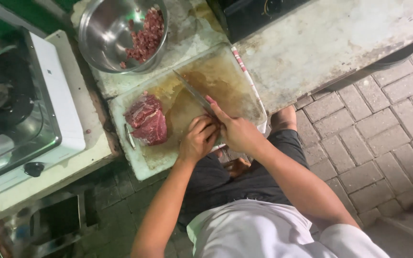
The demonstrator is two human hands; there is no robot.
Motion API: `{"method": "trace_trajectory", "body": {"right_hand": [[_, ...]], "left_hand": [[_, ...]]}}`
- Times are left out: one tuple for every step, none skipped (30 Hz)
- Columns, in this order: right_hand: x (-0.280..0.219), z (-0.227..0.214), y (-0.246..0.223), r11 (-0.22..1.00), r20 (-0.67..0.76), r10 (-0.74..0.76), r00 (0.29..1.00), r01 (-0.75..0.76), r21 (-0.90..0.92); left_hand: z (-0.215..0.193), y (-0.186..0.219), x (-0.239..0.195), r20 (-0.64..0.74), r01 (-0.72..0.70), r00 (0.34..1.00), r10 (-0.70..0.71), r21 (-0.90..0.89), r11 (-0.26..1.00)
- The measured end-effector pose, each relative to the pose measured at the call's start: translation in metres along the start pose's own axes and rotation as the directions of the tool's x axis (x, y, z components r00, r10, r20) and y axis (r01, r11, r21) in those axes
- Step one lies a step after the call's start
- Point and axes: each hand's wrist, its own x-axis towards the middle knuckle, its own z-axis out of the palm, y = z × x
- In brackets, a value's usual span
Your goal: The person cuts a large piece of raw meat into thin strips and then into smaller pieces on a cutting board using a knife. The cut pieces are placed into a metal bowl.
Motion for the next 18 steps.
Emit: {"method": "trace_trajectory", "body": {"right_hand": [[0.004,0.0,0.007,1.0,-0.015,-0.013,1.0,0.013,-0.004],[0.003,0.003,0.015,1.0,0.009,0.02,1.0,-0.02,0.013],[0.004,0.007,0.024,0.998,0.034,0.052,0.998,-0.053,0.029],[-0.004,-0.004,0.017,0.998,0.039,0.053,0.998,-0.054,0.028],[-0.01,-0.015,0.01,0.994,0.058,0.095,0.994,-0.098,0.054],[-0.016,-0.026,0.003,0.986,0.074,0.137,0.988,-0.143,0.081],[-0.017,-0.026,0.003,0.986,0.075,0.14,0.987,-0.146,0.08],[-0.019,-0.026,0.003,0.982,0.065,0.15,0.987,-0.156,0.105],[-0.02,-0.027,0.003,0.978,0.055,0.16,0.986,-0.166,0.129],[-0.019,-0.027,0.003,0.977,0.057,0.162,0.985,-0.168,0.128],[-0.019,-0.028,0.002,0.975,0.053,0.157,0.986,-0.163,0.149],[-0.017,-0.029,0.002,0.972,0.048,0.152,0.987,-0.158,0.171],[-0.015,-0.031,0.002,0.972,0.049,0.153,0.987,-0.159,0.172],[-0.014,-0.033,0.002,0.966,0.032,0.164,0.986,-0.167,0.197],[-0.012,-0.034,0.003,0.959,0.014,0.175,0.984,-0.174,0.222],[-0.012,-0.035,0.006,0.958,0.02,0.18,0.983,-0.18,0.223],[-0.012,-0.036,0.009,0.962,-0.038,0.128,0.991,-0.114,0.248],[-0.011,-0.037,0.013,0.962,-0.097,0.077,0.992,-0.048,0.267]], "left_hand": [[0.001,-0.003,0.002,-0.009,-0.014,1.0,0.015,0.01,1.0],[0.003,-0.002,-0.002,-0.02,0.001,1.0,-0.001,0.0,1.0],[0.006,-0.002,-0.007,-0.03,0.017,0.999,-0.017,-0.011,1.0],[0.007,0.0,-0.008,-0.029,0.022,0.999,-0.023,-0.012,1.0],[0.008,0.001,-0.009,-0.04,0.024,0.999,-0.024,0.006,1.0],[0.009,0.0,-0.009,-0.05,0.021,0.999,-0.02,0.022,1.0],[0.01,-0.002,-0.009,-0.049,0.022,0.999,-0.021,0.02,1.0],[0.011,-0.003,-0.01,-0.055,0.021,0.998,-0.019,0.036,0.999],[0.012,-0.004,-0.011,-0.06,0.02,0.998,-0.017,0.053,0.998],[0.012,-0.003,-0.011,-0.06,0.022,0.998,-0.019,0.052,0.998],[0.012,-0.002,-0.01,-0.067,0.025,0.998,-0.021,0.056,0.998],[0.012,-0.002,-0.009,-0.072,0.027,0.997,-0.022,0.06,0.998],[0.013,-0.004,-0.01,-0.071,0.028,0.997,-0.023,0.06,0.998],[0.014,-0.005,-0.011,-0.087,0.017,0.996,-0.012,0.054,0.998],[0.015,-0.008,-0.012,-0.104,0.006,0.995,-0.001,0.048,0.999],[0.013,-0.007,-0.01,-0.099,0.011,0.995,-0.006,0.044,0.999],[0.011,-0.006,-0.008,-0.106,0.002,0.994,0.001,0.027,1.0],[0.01,-0.006,-0.006,-0.114,-0.007,0.993,0.008,0.009,1.0]]}}
